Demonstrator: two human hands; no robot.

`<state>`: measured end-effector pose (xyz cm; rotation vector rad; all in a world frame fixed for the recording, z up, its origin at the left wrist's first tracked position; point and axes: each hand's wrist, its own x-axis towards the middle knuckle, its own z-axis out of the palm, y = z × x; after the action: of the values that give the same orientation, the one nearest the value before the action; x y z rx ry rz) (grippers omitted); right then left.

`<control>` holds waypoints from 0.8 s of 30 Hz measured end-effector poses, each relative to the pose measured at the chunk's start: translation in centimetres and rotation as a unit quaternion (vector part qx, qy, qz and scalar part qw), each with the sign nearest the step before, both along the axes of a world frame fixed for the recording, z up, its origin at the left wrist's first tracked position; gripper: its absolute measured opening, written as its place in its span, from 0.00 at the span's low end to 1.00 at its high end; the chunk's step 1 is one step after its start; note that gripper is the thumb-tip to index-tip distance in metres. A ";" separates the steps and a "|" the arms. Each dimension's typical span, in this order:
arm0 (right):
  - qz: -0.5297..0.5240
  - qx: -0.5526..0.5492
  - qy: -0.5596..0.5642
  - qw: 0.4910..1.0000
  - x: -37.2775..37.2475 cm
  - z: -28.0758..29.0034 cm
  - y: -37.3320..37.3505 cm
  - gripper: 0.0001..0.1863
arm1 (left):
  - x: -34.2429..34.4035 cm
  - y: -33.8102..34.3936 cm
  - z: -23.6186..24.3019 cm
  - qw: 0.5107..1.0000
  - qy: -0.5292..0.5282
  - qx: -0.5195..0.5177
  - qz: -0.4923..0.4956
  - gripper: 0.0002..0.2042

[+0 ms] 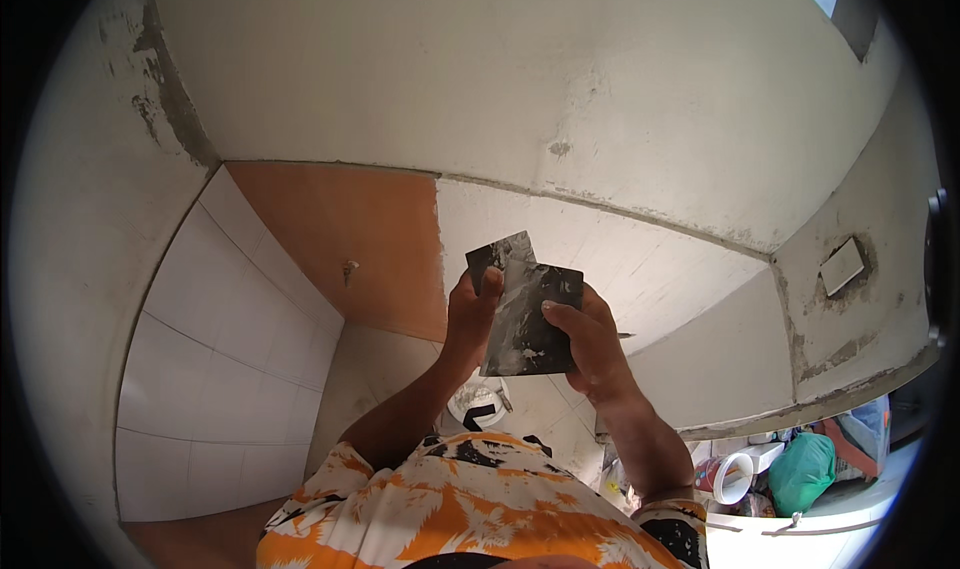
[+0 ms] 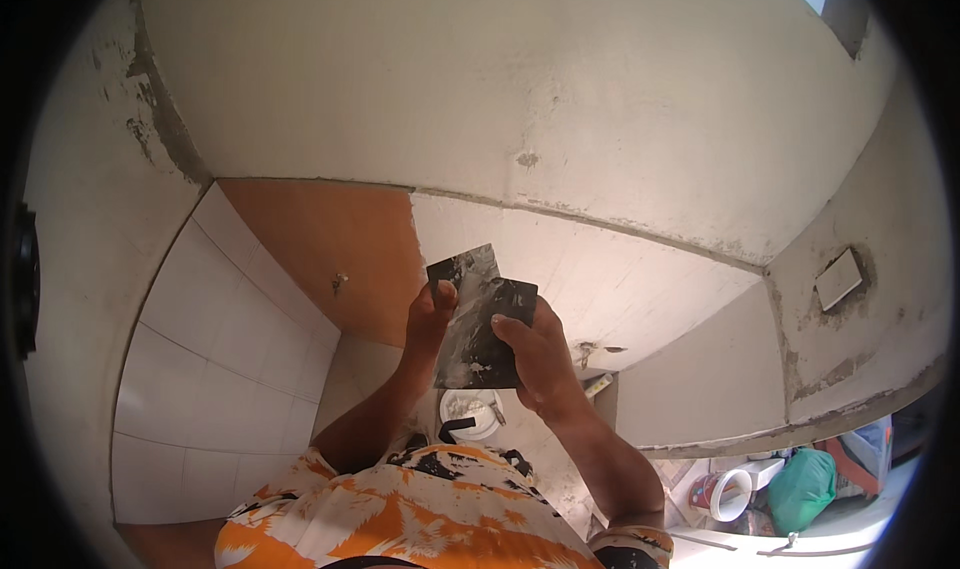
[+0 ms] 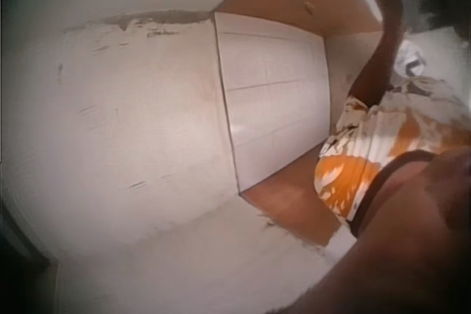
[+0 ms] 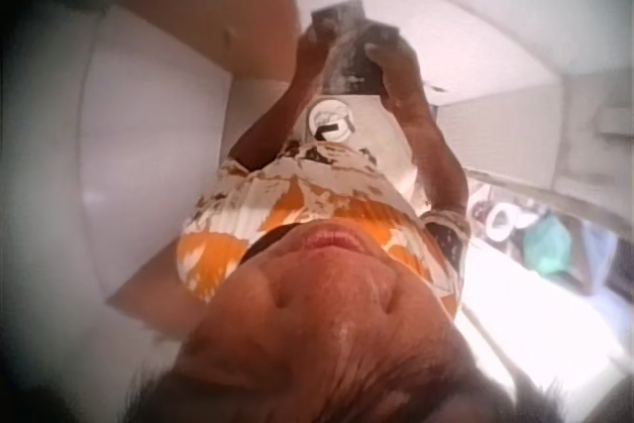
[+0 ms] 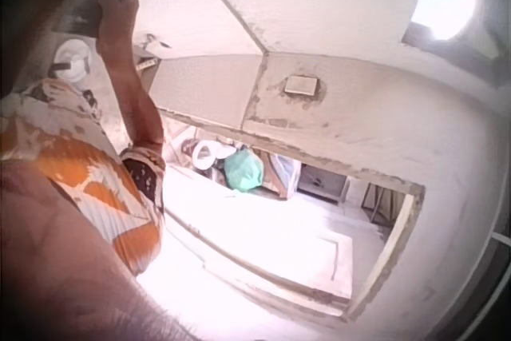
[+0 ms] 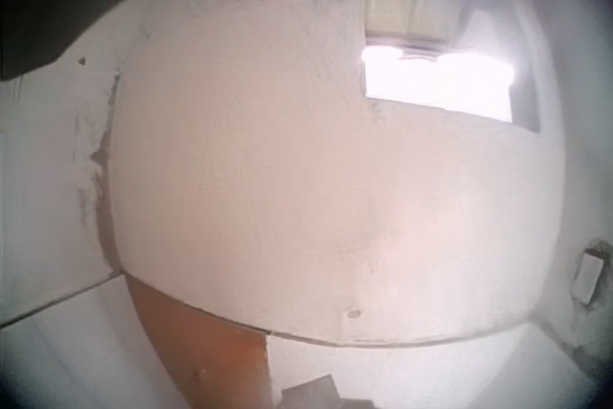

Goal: The person kneels on the floor, mixes a white plaster-like substance in a bucket with a trowel, adds water from a cup, and applies the mixture to a wall using a trowel and a hawk.

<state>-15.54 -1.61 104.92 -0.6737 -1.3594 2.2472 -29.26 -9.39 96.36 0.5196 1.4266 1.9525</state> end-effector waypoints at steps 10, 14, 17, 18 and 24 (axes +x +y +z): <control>-0.143 0.115 0.135 0.974 4.1 3.5 2.6 0.16 | -2.8 -2.7 2.2 0.963 -0.243 0.118 -0.012 0.13; -0.080 0.542 0.038 0.836 6.4 0.3 3.7 0.18 | -4.5 -3.1 5.1 0.980 -0.188 0.021 -0.059 0.10; 0.005 0.701 0.013 0.713 4.2 0.4 2.4 0.25 | -4.5 -2.7 5.7 0.979 -0.174 -0.050 -0.097 0.11; 0.046 0.703 -0.011 0.709 4.1 0.6 2.4 0.26 | -4.5 -2.6 5.8 0.977 -0.173 -0.065 -0.110 0.11; 0.028 0.610 0.020 0.791 5.4 -0.2 3.8 0.29 | -6.2 -3.4 6.6 0.979 -0.165 -0.072 -0.098 0.11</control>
<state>-10.19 2.20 104.71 -0.0838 -2.3431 0.9342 -35.43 -12.82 102.99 0.2440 1.2433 1.6733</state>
